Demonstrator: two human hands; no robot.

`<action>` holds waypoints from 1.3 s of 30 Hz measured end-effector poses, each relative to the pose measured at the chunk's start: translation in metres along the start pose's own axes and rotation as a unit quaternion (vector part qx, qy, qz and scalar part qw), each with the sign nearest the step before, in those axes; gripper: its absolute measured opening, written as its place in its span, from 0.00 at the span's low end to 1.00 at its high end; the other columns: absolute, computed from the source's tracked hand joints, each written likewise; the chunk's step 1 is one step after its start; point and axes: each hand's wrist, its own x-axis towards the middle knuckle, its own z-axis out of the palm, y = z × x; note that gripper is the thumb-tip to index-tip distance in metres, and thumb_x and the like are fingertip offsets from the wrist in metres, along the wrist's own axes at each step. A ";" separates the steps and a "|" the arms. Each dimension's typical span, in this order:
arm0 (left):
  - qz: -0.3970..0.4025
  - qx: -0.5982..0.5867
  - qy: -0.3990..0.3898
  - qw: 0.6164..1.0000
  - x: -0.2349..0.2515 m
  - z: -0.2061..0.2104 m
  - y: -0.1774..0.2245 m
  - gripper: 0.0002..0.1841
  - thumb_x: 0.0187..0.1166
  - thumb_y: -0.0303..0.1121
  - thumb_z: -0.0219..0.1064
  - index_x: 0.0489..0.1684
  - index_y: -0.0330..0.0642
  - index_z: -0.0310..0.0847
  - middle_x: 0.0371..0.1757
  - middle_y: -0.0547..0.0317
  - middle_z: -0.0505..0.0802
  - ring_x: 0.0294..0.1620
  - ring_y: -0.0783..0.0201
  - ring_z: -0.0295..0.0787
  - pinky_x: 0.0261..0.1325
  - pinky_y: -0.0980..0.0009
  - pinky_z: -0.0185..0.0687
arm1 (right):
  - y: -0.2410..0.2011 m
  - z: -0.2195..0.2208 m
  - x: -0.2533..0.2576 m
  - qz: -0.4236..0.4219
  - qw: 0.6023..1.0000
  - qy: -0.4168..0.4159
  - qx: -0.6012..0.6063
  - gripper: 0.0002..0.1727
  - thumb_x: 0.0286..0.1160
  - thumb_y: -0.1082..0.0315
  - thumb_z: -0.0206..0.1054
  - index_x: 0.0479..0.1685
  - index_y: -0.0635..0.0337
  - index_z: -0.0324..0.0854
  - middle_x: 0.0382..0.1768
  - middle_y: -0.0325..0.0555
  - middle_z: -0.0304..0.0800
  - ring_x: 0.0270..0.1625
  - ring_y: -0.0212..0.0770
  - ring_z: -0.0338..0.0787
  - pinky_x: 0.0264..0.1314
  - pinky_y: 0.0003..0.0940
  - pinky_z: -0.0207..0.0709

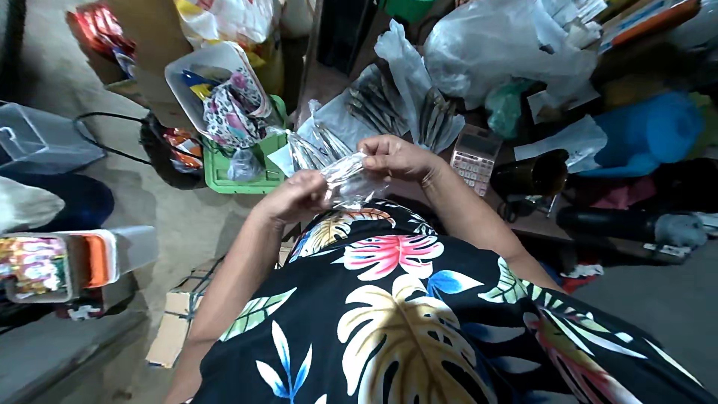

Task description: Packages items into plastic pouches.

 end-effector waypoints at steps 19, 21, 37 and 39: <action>0.062 0.499 0.401 0.766 -0.016 -0.025 0.008 0.09 0.76 0.31 0.74 0.46 0.36 0.91 0.53 0.45 0.90 0.42 0.65 0.88 0.47 0.70 0.86 | 0.040 -0.100 0.020 0.245 0.711 0.457 -0.474 0.37 0.75 0.56 0.74 0.78 0.70 0.69 0.68 0.71 0.81 0.73 0.66 0.82 0.77 0.61 0.73; 0.073 0.502 0.409 0.758 -0.013 -0.024 0.007 0.08 0.76 0.33 0.75 0.43 0.37 0.92 0.50 0.47 0.92 0.41 0.66 0.89 0.47 0.71 0.86 | 0.043 -0.102 0.023 0.254 0.703 0.467 -0.472 0.38 0.75 0.55 0.75 0.79 0.70 0.69 0.69 0.69 0.81 0.73 0.65 0.82 0.77 0.61 0.73; 0.067 0.528 0.388 0.752 -0.001 -0.024 0.006 0.07 0.75 0.25 0.69 0.46 0.37 0.90 0.55 0.46 0.89 0.41 0.63 0.86 0.45 0.67 0.83 | 0.051 -0.103 0.022 0.212 0.729 0.487 -0.432 0.41 0.71 0.57 0.78 0.81 0.70 0.67 0.70 0.68 0.81 0.70 0.62 0.84 0.75 0.57 0.76; 0.064 0.526 0.386 0.755 0.000 -0.025 0.004 0.07 0.75 0.25 0.69 0.46 0.38 0.91 0.55 0.46 0.89 0.41 0.63 0.86 0.45 0.67 0.83 | 0.051 -0.104 0.024 0.221 0.741 0.505 -0.383 0.42 0.71 0.54 0.78 0.80 0.69 0.67 0.67 0.66 0.84 0.67 0.61 0.86 0.73 0.57 0.78</action>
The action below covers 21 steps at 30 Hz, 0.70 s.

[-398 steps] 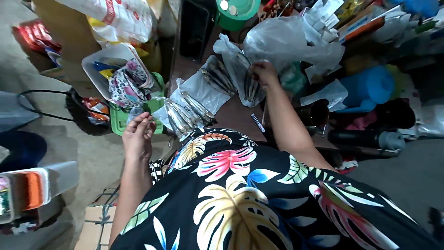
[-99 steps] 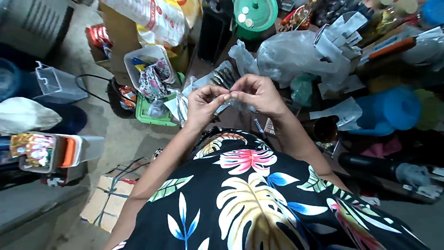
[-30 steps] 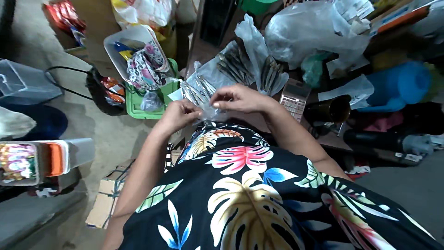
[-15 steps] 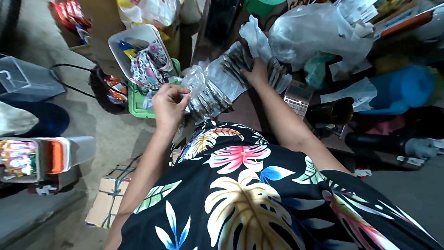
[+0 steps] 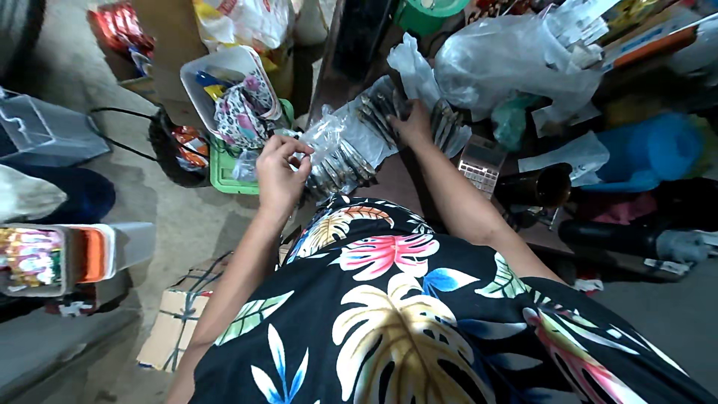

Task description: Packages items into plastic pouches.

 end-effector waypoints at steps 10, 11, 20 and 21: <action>0.011 0.042 0.006 0.999 0.009 0.004 0.007 0.09 0.75 0.22 0.68 0.49 0.34 0.90 0.61 0.41 0.87 0.41 0.59 0.87 0.46 0.65 0.85 | 0.001 0.008 -0.004 -0.043 0.999 -0.008 -0.025 0.37 0.72 0.64 0.75 0.82 0.66 0.68 0.75 0.66 0.78 0.78 0.60 0.79 0.82 0.54 0.71; 0.015 0.058 0.004 0.998 0.011 0.004 0.008 0.10 0.75 0.23 0.68 0.50 0.34 0.90 0.61 0.40 0.87 0.42 0.57 0.88 0.47 0.62 0.86 | 0.002 0.005 -0.003 -0.039 0.999 -0.004 -0.018 0.35 0.73 0.64 0.74 0.81 0.65 0.69 0.74 0.65 0.80 0.76 0.59 0.81 0.80 0.54 0.72; 0.002 0.140 -0.076 0.987 0.043 0.021 0.016 0.12 0.78 0.23 0.68 0.55 0.30 0.88 0.65 0.35 0.87 0.59 0.37 0.89 0.63 0.39 0.83 | -0.030 -0.040 -0.062 -0.155 0.976 0.015 0.151 0.26 0.74 0.67 0.73 0.71 0.65 0.79 0.65 0.53 0.87 0.58 0.39 0.90 0.62 0.36 0.85; 0.001 0.137 -0.087 0.987 0.045 0.023 0.019 0.13 0.76 0.21 0.68 0.57 0.30 0.87 0.67 0.35 0.86 0.61 0.36 0.88 0.64 0.38 0.82 | -0.038 -0.041 -0.075 -0.196 0.965 0.014 0.172 0.25 0.73 0.68 0.74 0.70 0.66 0.80 0.63 0.53 0.88 0.56 0.37 0.90 0.60 0.33 0.85</action>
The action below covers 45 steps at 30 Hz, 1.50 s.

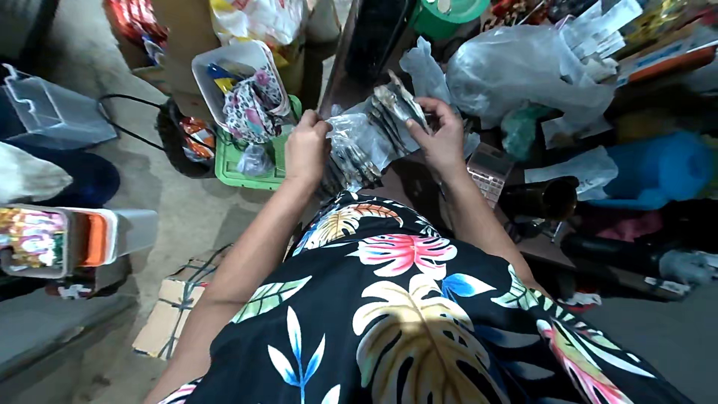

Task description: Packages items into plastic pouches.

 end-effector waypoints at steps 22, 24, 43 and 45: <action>0.138 -0.049 -0.075 0.986 -0.003 0.004 0.029 0.28 0.72 0.15 0.64 0.76 0.34 0.77 0.82 0.39 0.75 0.51 0.43 0.92 0.53 0.48 0.89 | 0.000 0.038 -0.018 -0.211 0.950 -0.106 -0.205 0.16 0.69 0.72 0.74 0.54 0.71 0.86 0.53 0.64 0.85 0.50 0.54 0.91 0.53 0.42 0.88; 0.147 -0.059 -0.083 0.984 -0.006 0.003 0.035 0.26 0.72 0.15 0.65 0.74 0.34 0.78 0.80 0.40 0.77 0.51 0.44 0.92 0.54 0.49 0.89 | -0.008 0.049 -0.016 -0.190 0.957 -0.094 -0.198 0.16 0.66 0.74 0.75 0.53 0.72 0.86 0.50 0.63 0.85 0.48 0.53 0.90 0.52 0.42 0.88; 0.116 -0.086 0.010 0.989 -0.001 -0.054 0.024 0.25 0.73 0.22 0.65 0.73 0.37 0.81 0.76 0.44 0.80 0.40 0.62 0.85 0.42 0.67 0.83 | 0.066 0.049 0.029 0.091 0.933 -0.098 -0.333 0.38 0.72 0.47 0.75 0.75 0.67 0.75 0.70 0.64 0.82 0.75 0.63 0.81 0.76 0.60 0.74; 0.117 -0.086 0.013 0.989 -0.001 -0.056 0.023 0.25 0.73 0.22 0.66 0.73 0.37 0.81 0.76 0.44 0.80 0.38 0.63 0.84 0.40 0.68 0.82 | 0.068 0.050 0.032 0.118 0.938 -0.083 -0.315 0.37 0.73 0.50 0.75 0.76 0.66 0.74 0.71 0.64 0.81 0.75 0.62 0.81 0.77 0.60 0.74</action>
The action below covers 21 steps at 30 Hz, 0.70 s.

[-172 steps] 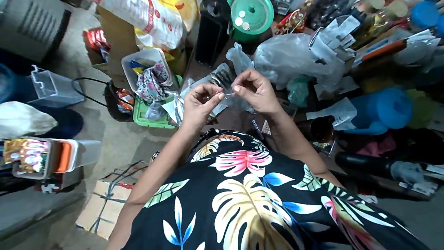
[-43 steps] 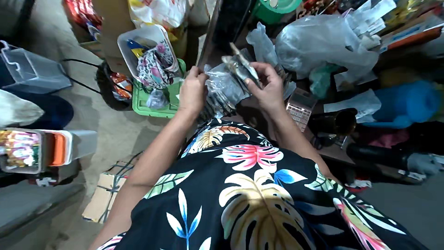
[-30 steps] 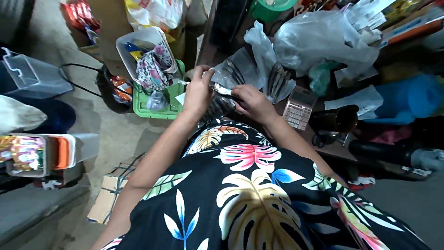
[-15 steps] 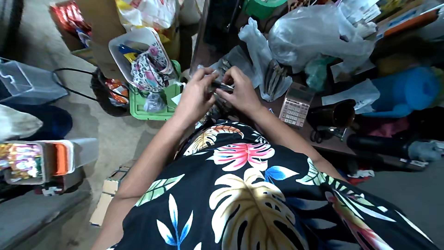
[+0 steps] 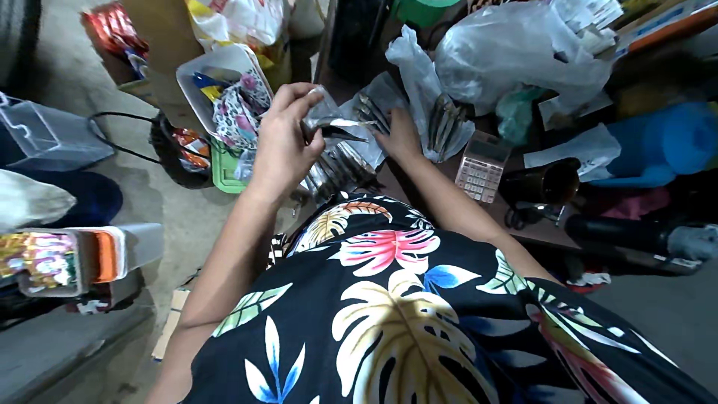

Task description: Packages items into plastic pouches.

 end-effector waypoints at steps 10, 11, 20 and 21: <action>-0.001 -0.015 0.000 1.000 0.007 0.008 -0.002 0.25 0.73 0.22 0.67 0.73 0.37 0.80 0.76 0.45 0.80 0.36 0.66 0.83 0.39 0.70 0.82 | 0.000 0.001 0.000 -0.054 0.999 0.004 0.005 0.31 0.69 0.60 0.77 0.70 0.67 0.78 0.67 0.65 0.80 0.71 0.61 0.82 0.74 0.52 0.78; -0.002 -0.016 -0.002 1.000 0.009 0.009 -0.001 0.25 0.73 0.22 0.67 0.73 0.37 0.80 0.76 0.46 0.80 0.36 0.66 0.83 0.38 0.70 0.82 | 0.002 0.003 -0.001 -0.065 0.998 0.001 0.008 0.30 0.70 0.61 0.76 0.70 0.67 0.77 0.68 0.65 0.79 0.71 0.61 0.82 0.74 0.52 0.78; 0.001 0.003 -0.036 0.999 0.030 0.014 0.005 0.27 0.71 0.21 0.69 0.75 0.37 0.78 0.77 0.43 0.79 0.42 0.60 0.86 0.44 0.64 0.84 | 0.011 0.000 0.002 -0.088 0.994 -0.014 0.055 0.29 0.71 0.65 0.76 0.71 0.70 0.75 0.67 0.65 0.83 0.72 0.60 0.84 0.77 0.52 0.76; 0.001 0.004 -0.036 0.999 0.032 0.016 0.005 0.28 0.71 0.21 0.69 0.75 0.37 0.79 0.77 0.43 0.79 0.42 0.60 0.86 0.43 0.64 0.84 | 0.011 0.000 0.002 -0.090 0.994 -0.015 0.057 0.30 0.71 0.64 0.77 0.71 0.69 0.75 0.68 0.65 0.83 0.73 0.60 0.83 0.78 0.53 0.75</action>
